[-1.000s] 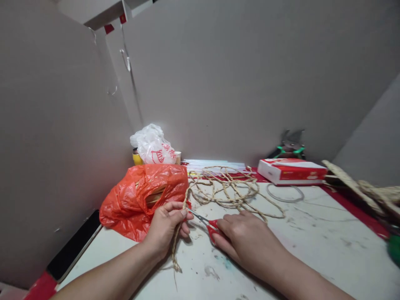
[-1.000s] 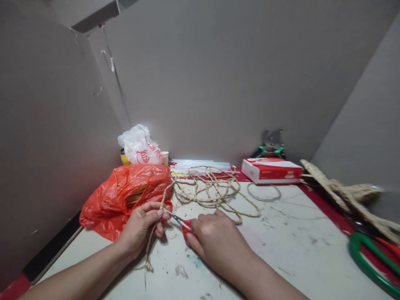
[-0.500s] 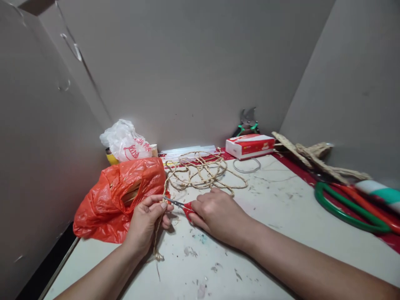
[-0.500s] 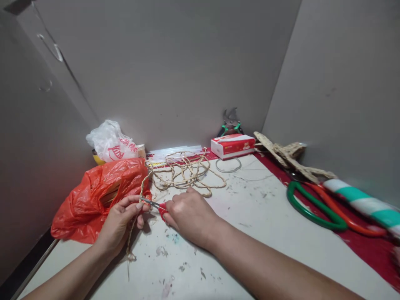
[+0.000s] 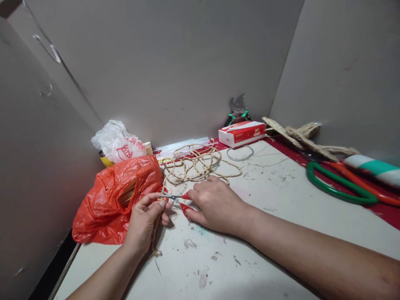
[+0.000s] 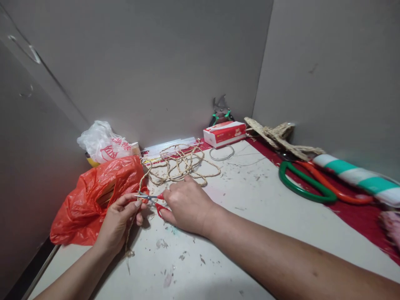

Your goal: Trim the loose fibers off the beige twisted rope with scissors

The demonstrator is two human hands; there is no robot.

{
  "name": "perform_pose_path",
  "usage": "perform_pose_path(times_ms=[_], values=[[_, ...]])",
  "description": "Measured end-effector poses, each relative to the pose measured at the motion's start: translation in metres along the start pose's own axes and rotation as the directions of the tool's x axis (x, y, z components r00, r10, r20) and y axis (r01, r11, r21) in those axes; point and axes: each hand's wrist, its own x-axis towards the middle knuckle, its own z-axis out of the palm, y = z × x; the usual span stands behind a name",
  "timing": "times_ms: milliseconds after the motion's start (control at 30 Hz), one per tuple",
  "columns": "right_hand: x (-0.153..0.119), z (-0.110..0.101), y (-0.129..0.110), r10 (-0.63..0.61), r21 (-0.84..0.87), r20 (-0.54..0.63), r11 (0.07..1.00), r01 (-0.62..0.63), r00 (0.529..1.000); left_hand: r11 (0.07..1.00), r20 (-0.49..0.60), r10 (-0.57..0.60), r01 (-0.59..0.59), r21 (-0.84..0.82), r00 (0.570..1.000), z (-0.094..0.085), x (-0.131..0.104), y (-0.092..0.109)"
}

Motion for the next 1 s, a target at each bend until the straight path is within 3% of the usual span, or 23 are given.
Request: perform_pose_path(times_ms=[200, 333, 500, 733, 1000], values=[[0.0021, -0.0037, 0.0002, -0.072, -0.010, 0.107, 0.997, 0.073, 0.992, 1.000, -0.015, 0.012, -0.012, 0.010, 1.000, -0.0031, 0.0026, -0.0007], [0.0005, -0.0038, 0.0022, -0.105, 0.048, 0.050, 0.994, 0.102, 0.993, 1.000, -0.005, 0.019, -0.019, -0.004, 1.000, -0.0041, 0.0026, 0.0006], [-0.0011, 0.0000, 0.0036, -0.031, 0.064, -0.045, 0.997, 0.034, 0.998, 1.000, 0.006, 0.015, -0.015, -0.011, 1.000, -0.0031, 0.0015, 0.0023], [0.0023, -0.0026, 0.0018, -0.015, -0.007, 0.092, 1.000, 0.016, 0.996, 1.000, 0.018, -0.021, 0.022, -0.021, 1.000, -0.0029, 0.0029, 0.0035], [0.0012, 0.0021, 0.0070, -0.002, 0.114, -0.004, 0.993, 0.003, 1.000, 0.994, 0.044, -0.030, 0.034, -0.106, 0.999, -0.0050, 0.0047, 0.0050]])
